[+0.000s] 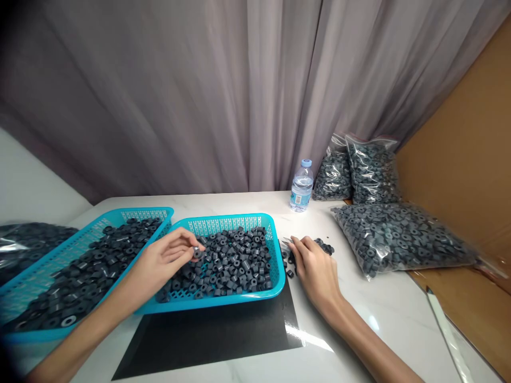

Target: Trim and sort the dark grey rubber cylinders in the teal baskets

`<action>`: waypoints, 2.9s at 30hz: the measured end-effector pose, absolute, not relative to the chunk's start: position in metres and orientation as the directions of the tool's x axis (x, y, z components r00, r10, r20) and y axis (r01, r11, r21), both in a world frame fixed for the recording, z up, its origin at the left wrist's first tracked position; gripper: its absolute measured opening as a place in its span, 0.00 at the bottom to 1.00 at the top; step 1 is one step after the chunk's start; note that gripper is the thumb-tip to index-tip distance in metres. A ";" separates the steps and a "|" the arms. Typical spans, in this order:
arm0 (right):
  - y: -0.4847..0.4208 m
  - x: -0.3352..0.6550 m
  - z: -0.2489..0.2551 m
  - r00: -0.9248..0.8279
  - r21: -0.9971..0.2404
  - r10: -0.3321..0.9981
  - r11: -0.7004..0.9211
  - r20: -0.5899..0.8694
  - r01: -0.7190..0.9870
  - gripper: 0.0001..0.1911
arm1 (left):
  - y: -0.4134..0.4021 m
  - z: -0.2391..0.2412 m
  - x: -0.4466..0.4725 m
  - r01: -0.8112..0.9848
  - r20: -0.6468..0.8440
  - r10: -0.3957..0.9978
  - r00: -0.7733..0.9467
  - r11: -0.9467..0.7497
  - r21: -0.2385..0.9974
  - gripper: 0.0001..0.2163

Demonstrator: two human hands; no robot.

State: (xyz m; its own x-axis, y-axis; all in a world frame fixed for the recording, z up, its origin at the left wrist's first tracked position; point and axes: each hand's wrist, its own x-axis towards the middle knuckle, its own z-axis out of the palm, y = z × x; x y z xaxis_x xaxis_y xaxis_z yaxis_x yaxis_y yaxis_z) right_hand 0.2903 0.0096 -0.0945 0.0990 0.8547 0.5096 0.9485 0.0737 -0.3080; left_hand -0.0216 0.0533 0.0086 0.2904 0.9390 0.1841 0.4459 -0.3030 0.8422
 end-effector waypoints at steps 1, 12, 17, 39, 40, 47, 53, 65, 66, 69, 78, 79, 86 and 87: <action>0.009 0.290 -0.095 0.101 -0.306 0.854 0.071 0.510 0.949 0.25 | 0.050 0.007 -0.026 0.429 0.174 0.939 0.296 -0.293 0.854 0.08; 0.002 0.288 -0.096 0.130 -0.294 0.849 0.031 0.511 0.955 0.24 | 0.026 -0.004 -0.024 0.348 0.068 0.945 0.319 -0.183 0.919 0.10; 0.001 0.291 -0.099 0.127 -0.275 0.861 0.016 0.492 0.961 0.23 | 0.017 -0.003 -0.020 0.343 0.120 0.955 0.272 -0.213 0.915 0.09; -0.002 0.288 -0.091 0.025 -0.127 0.793 0.066 0.609 0.990 0.26 | 0.013 0.001 -0.016 0.242 0.087 0.947 0.309 -0.167 0.956 0.09; -0.001 0.288 -0.092 0.029 -0.130 0.794 0.064 0.607 0.989 0.25 | 0.013 0.002 -0.016 0.226 0.078 0.946 0.315 -0.155 0.962 0.09; 0.000 0.289 -0.093 0.038 -0.138 0.804 0.055 0.593 0.989 0.24 | 0.013 0.001 -0.015 0.085 0.031 0.942 0.335 -0.063 0.994 0.08; 0.000 0.289 -0.092 0.040 -0.138 0.805 0.052 0.592 0.989 0.24 | 0.015 0.000 -0.015 0.103 0.051 0.943 0.330 -0.089 0.991 0.08; 0.000 0.290 -0.094 0.055 -0.157 0.808 0.046 0.586 0.987 0.25 | 0.017 0.004 -0.032 0.334 0.107 0.968 0.225 -0.180 0.925 0.12; 0.001 0.291 -0.094 0.064 -0.164 0.812 0.040 0.580 0.986 0.24 | 0.021 0.009 -0.043 0.445 0.155 0.970 0.188 -0.225 0.867 0.13; 0.001 0.292 -0.094 0.079 -0.184 0.821 0.033 0.565 0.982 0.23 | 0.038 0.026 -0.082 0.742 0.307 0.951 0.039 -0.233 0.628 0.13; 0.002 0.289 -0.091 0.094 -0.198 0.818 0.025 0.567 0.980 0.23 | 0.053 0.032 -0.109 0.962 0.457 0.887 0.069 -0.180 0.204 0.18; 0.001 0.289 -0.089 0.099 -0.206 0.815 0.026 0.571 0.978 0.23 | 0.052 0.031 -0.101 0.940 0.436 0.894 0.107 -0.234 0.248 0.16; 0.000 0.290 -0.086 0.105 -0.229 0.822 0.032 0.560 0.973 0.24 | 0.055 0.023 -0.042 0.668 -0.085 0.743 0.664 -0.539 0.512 0.10; 0.000 0.290 -0.087 0.102 -0.227 0.828 0.032 0.551 0.973 0.24 | 0.055 0.024 -0.036 0.670 -0.165 0.708 0.686 -0.527 0.522 0.09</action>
State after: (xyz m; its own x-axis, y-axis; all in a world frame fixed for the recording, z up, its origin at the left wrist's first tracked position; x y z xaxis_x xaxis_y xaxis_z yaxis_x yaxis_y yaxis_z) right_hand 0.2903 -0.0004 -0.0873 0.1015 0.8281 0.5513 0.9733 0.0321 -0.2274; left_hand -0.0356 0.0547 0.0239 0.6861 0.7085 -0.1652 0.6702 -0.5273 0.5222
